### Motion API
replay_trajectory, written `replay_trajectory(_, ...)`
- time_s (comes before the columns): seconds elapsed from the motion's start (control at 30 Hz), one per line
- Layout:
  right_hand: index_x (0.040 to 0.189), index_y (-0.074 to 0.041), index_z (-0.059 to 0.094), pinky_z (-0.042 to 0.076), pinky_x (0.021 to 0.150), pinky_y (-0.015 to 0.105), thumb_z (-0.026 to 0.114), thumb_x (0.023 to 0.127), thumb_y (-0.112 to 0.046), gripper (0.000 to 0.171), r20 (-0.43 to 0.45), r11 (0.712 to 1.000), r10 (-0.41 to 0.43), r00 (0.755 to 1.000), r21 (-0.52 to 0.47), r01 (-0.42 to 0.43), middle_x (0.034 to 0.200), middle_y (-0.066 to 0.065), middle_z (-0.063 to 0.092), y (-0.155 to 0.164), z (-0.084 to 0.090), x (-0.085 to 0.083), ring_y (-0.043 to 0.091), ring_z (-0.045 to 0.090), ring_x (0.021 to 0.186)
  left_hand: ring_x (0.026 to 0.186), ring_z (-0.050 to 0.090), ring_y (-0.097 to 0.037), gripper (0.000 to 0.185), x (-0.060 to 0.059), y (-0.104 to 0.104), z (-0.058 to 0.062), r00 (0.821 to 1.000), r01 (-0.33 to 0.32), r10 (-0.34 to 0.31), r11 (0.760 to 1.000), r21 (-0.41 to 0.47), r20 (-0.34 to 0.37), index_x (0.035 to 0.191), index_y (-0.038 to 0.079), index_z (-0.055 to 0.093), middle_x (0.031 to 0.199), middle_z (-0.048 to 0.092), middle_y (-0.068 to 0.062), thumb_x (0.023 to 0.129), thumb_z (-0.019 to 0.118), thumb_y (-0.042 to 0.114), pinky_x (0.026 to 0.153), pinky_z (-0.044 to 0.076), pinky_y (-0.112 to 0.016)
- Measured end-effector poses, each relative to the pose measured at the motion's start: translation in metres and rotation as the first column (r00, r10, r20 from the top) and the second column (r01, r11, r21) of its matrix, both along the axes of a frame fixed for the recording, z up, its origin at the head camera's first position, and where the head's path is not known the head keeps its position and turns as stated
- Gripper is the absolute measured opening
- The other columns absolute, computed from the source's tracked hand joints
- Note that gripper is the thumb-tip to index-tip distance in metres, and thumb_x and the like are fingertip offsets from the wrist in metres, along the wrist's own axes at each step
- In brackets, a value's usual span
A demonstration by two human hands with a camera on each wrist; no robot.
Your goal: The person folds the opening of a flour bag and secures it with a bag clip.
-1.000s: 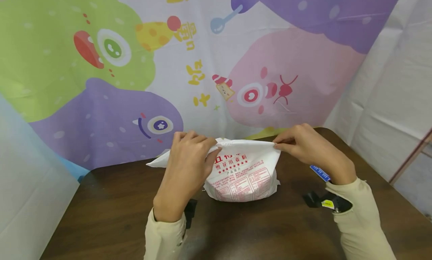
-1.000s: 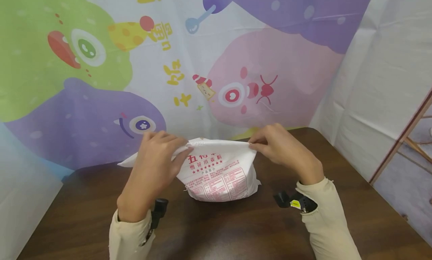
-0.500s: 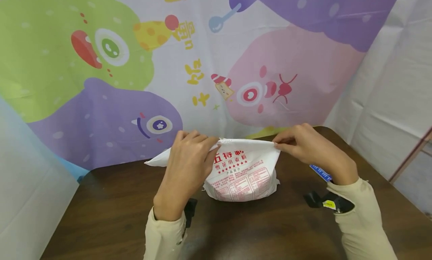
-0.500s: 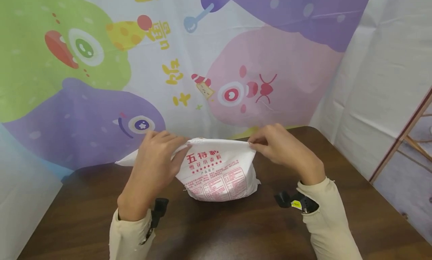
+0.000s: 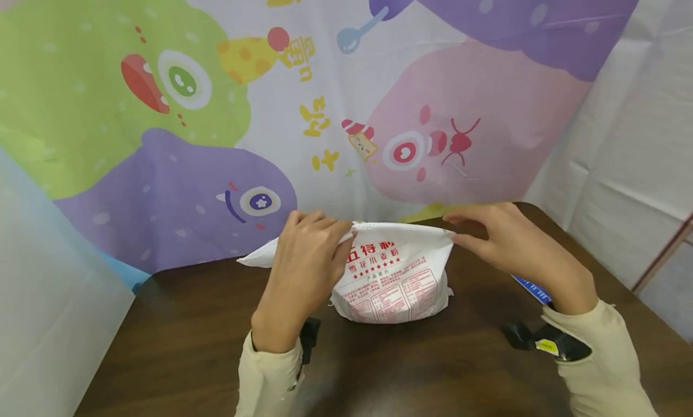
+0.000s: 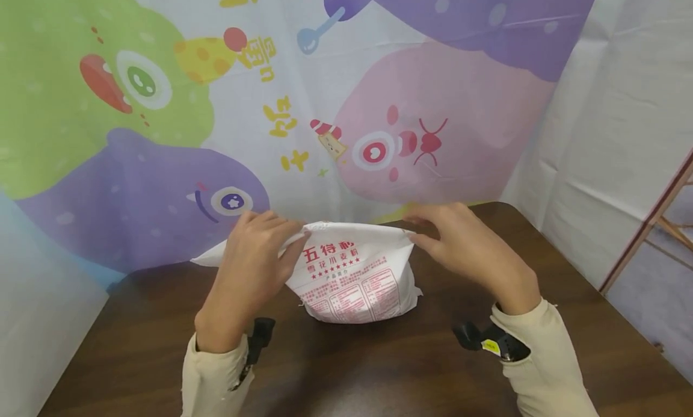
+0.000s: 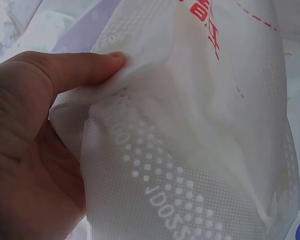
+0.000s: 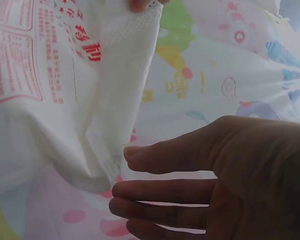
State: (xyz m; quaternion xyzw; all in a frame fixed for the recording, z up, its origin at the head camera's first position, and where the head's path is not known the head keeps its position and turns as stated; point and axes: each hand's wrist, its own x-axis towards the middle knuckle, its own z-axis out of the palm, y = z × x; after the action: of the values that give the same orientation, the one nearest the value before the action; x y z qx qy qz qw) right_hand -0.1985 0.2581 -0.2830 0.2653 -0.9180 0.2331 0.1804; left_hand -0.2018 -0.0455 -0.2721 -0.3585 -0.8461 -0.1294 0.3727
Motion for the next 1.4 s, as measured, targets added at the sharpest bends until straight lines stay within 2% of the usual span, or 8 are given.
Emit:
replay_trajectory(0.3, 0.111, -0.007, 0.073, 0.054, 0.084, 0.046, 0.079, 0.083, -0.009, 0.028, -0.035, 0.998, -0.028, 0.999, 0.052, 0.03, 0.103, 0.004, 0.074, 0.009, -0.001, 0.013, 0.021, 0.069, 0.096, 0.063, 0.051, -0.02, 0.02, -0.002, 0.002, -0.001, 1.0, 0.012, -0.012, 1.0, -0.001, 0.009, 0.07, 0.011, 0.062, 0.057, 0.053, 0.003, 0.086, 0.072, 0.005, 0.072, 0.04, -0.039)
replay_trajectory(0.5, 0.112, -0.004, 0.072, 0.053, 0.085, 0.049, 0.077, 0.085, -0.01, 0.028, -0.012, 0.996, -0.045, 0.999, 0.076, 0.046, 0.104, 0.008, 0.074, 0.014, -0.004, 0.015, 0.026, 0.07, 0.098, 0.071, 0.06, -0.021, 0.001, -0.001, 0.0, -0.001, 1.0, 0.002, -0.002, 1.0, -0.005, 0.02, 0.086, 0.007, 0.074, 0.072, 0.069, 0.0, 0.086, 0.074, 0.007, 0.073, 0.042, -0.04)
replay_trajectory(0.6, 0.112, -0.003, 0.072, 0.053, 0.086, 0.05, 0.077, 0.085, -0.009, 0.028, -0.007, 0.994, -0.062, 0.998, 0.087, 0.062, 0.104, 0.009, 0.074, 0.019, -0.005, 0.016, 0.028, 0.07, 0.099, 0.074, 0.062, -0.022, 0.007, -0.001, 0.0, 0.0, 1.0, 0.007, -0.007, 1.0, -0.001, 0.021, 0.092, 0.006, 0.076, 0.077, 0.072, -0.001, 0.086, 0.075, 0.008, 0.072, 0.042, -0.04)
replay_trajectory(0.73, 0.11, -0.004, 0.073, 0.053, 0.085, 0.049, 0.078, 0.083, -0.008, 0.027, -0.025, 0.992, -0.079, 0.997, 0.094, 0.081, 0.102, 0.007, 0.075, 0.027, -0.01, 0.016, 0.028, 0.07, 0.097, 0.073, 0.061, -0.022, 0.006, -0.001, 0.0, 0.0, 1.0, 0.014, -0.014, 1.0, 0.003, 0.016, 0.092, 0.006, 0.076, 0.076, 0.071, -0.001, 0.087, 0.074, 0.008, 0.072, 0.042, -0.04)
replay_trajectory(0.97, 0.107, -0.005, 0.073, 0.053, 0.082, 0.048, 0.078, 0.083, -0.008, 0.025, -0.03, 0.989, -0.1, 0.995, 0.11, 0.103, 0.098, 0.006, 0.074, 0.043, -0.02, 0.013, 0.026, 0.07, 0.093, 0.069, 0.059, -0.022, 0.003, -0.002, 0.001, -0.001, 1.0, 0.029, -0.029, 1.0, 0.008, 0.013, 0.089, 0.005, 0.074, 0.071, 0.069, -0.001, 0.087, 0.072, 0.007, 0.071, 0.042, -0.04)
replay_trajectory(1.2, 0.105, -0.002, 0.073, 0.054, 0.078, 0.048, 0.076, 0.084, -0.006, 0.022, 0.015, 0.984, -0.132, 0.991, 0.122, 0.129, 0.096, 0.01, 0.074, 0.057, -0.029, 0.001, 0.028, 0.07, 0.09, 0.074, 0.061, -0.022, 0.006, -0.001, -0.001, 0.0, 0.999, 0.006, -0.006, 1.0, 0.007, 0.034, 0.091, 0.005, 0.075, 0.078, 0.072, -0.002, 0.086, 0.075, 0.008, 0.076, 0.043, -0.041)
replay_trajectory(1.4, 0.109, 0.0, 0.071, 0.052, 0.081, 0.05, 0.075, 0.084, -0.007, 0.026, 0.094, 0.974, -0.201, 0.975, 0.129, 0.188, 0.101, 0.015, 0.073, 0.074, -0.035, -0.006, 0.032, 0.068, 0.093, 0.071, 0.059, -0.022, 0.005, 0.0, -0.002, 0.0, 0.999, 0.01, -0.011, 1.0, 0.013, 0.036, 0.089, 0.005, 0.074, 0.073, 0.07, -0.001, 0.086, 0.075, 0.009, 0.074, 0.043, -0.041)
